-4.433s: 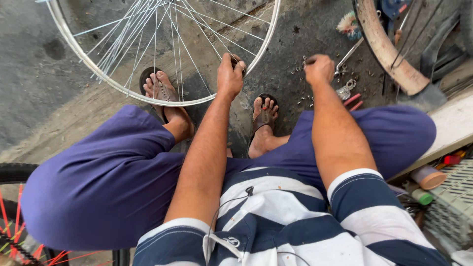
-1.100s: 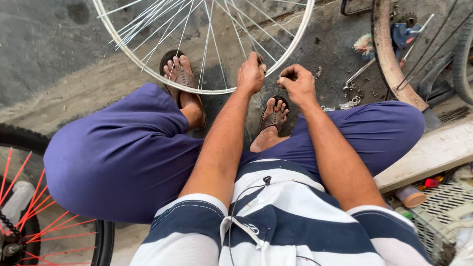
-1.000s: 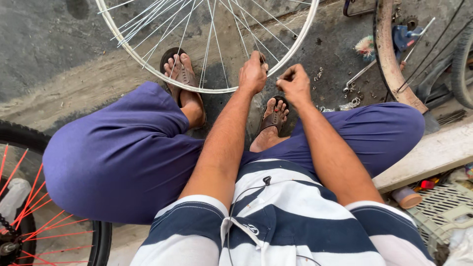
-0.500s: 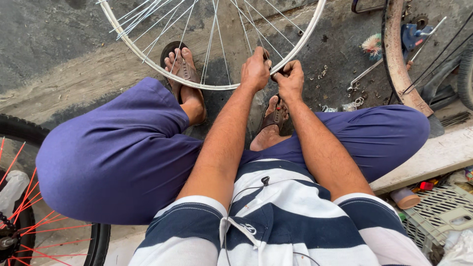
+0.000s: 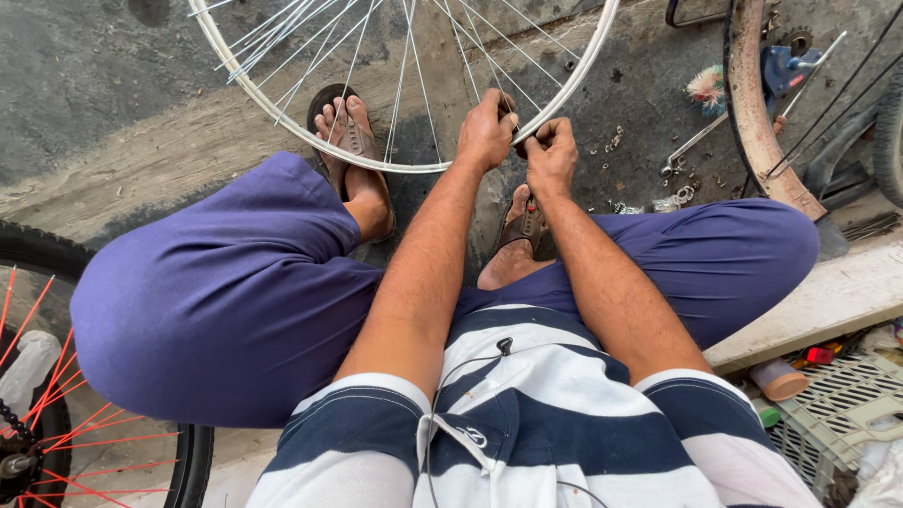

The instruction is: The person sits on the ground with a bicycle wheel rim across their lap and laces spokes into it, threading spokes through the hub and rim and twisting spoke nipples by hand to secure them. They rotate the wheel as they work around the rim, adding and tightening spokes one at a time.

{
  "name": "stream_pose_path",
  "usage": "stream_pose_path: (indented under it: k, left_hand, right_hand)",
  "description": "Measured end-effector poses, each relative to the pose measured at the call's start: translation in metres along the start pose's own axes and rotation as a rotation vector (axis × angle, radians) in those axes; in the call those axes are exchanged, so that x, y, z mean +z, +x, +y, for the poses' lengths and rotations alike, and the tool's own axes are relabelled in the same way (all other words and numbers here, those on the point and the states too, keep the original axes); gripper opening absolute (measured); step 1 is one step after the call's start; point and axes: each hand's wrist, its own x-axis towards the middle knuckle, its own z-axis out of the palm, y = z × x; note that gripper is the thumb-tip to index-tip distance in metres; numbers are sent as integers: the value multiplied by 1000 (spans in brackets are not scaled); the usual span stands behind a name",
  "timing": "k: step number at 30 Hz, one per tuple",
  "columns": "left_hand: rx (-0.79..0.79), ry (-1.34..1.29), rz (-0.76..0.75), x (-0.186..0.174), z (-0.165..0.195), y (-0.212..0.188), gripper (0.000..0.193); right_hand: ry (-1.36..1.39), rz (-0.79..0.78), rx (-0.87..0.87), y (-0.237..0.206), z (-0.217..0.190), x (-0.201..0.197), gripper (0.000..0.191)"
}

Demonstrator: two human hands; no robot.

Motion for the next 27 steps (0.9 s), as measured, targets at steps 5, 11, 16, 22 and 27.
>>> stream_pose_path:
  k: [5, 11, 16, 22, 27]
  left_hand:
    - [16, -27, 5, 2, -4, 3, 20]
    - [-6, -56, -24, 2, -4, 4, 19]
    - [46, -39, 3, 1, -3, 4, 21]
    - [-4, -49, -40, 1, -1, 4, 23]
    - [18, -18, -23, 0, -2, 4, 27]
  right_hand:
    - [-330, 28, -215, -1, 2, -1, 25]
    - [-568, 43, -312, -5, 4, -5, 23]
    - [-556, 59, -391, -5, 5, -2, 25]
    - [-604, 60, -419, -7, 4, -4, 23]
    - [-490, 64, -277, -6, 3, -3, 26]
